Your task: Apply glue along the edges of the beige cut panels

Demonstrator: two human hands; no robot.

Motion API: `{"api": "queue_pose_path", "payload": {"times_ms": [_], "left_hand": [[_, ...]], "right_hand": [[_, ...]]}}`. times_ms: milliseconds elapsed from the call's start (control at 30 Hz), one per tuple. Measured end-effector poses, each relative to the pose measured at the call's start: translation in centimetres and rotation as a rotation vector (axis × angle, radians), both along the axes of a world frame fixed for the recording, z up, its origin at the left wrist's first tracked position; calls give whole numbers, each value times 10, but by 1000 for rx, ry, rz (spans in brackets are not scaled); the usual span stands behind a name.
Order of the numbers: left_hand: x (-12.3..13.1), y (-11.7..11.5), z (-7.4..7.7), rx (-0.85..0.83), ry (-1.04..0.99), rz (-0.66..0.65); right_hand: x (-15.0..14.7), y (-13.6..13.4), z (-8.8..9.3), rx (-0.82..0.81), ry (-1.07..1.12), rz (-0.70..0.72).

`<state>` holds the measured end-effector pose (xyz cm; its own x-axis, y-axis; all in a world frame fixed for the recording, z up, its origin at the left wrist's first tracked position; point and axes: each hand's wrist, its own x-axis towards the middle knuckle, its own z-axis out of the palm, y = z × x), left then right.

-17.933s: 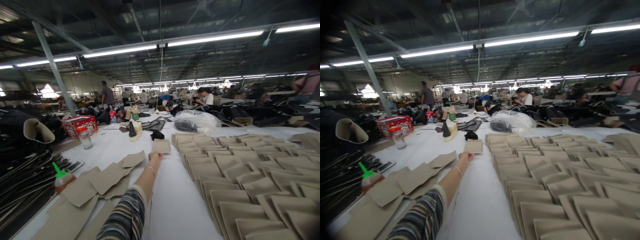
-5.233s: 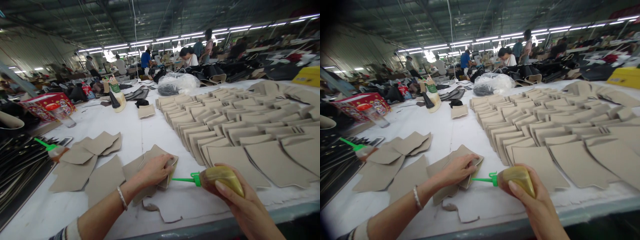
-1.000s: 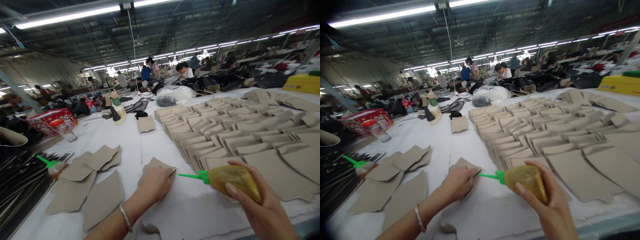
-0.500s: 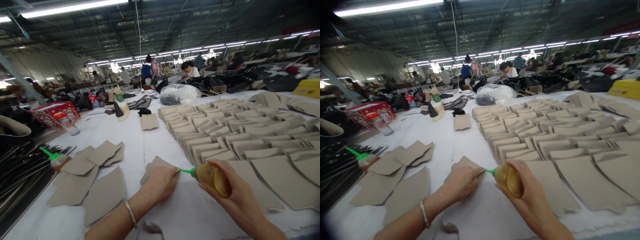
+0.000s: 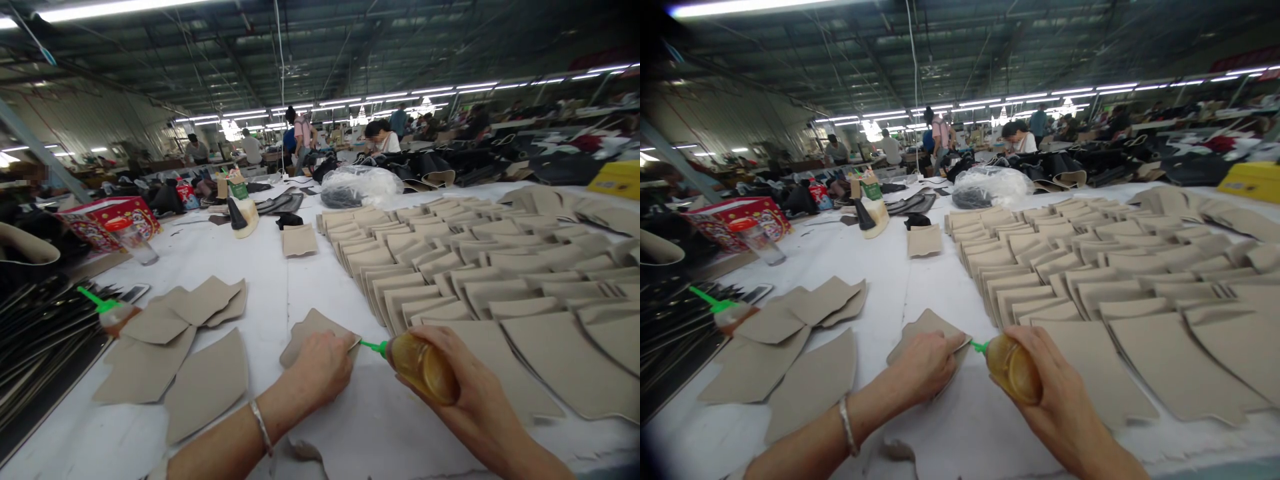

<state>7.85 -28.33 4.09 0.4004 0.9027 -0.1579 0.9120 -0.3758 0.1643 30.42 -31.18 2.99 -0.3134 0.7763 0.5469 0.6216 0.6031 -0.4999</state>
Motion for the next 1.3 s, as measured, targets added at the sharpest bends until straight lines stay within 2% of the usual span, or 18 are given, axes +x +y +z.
{"api": "queue_pose_path", "payload": {"times_ms": [233, 467, 567, 767, 1067, 1300], "left_hand": [[-2, -1, -3, 0, 10, -12], [-2, -3, 3, -7, 22, -10], [-3, -4, 3, 3, 25, -11], [-4, -4, 1, 13, 9, -23], [-9, -5, 2, -10, -24, -37], [-11, -3, 2, -38, -69, -35]], "right_hand": [[3, 4, -4, -37, 96, -80], [7, 3, -6, -99, 149, -39], [9, 5, -8, -80, 148, -55], [10, 0, -13, -124, 137, 13], [10, 3, -17, -120, 215, -18], [13, -1, -19, -197, 265, -44]]}}
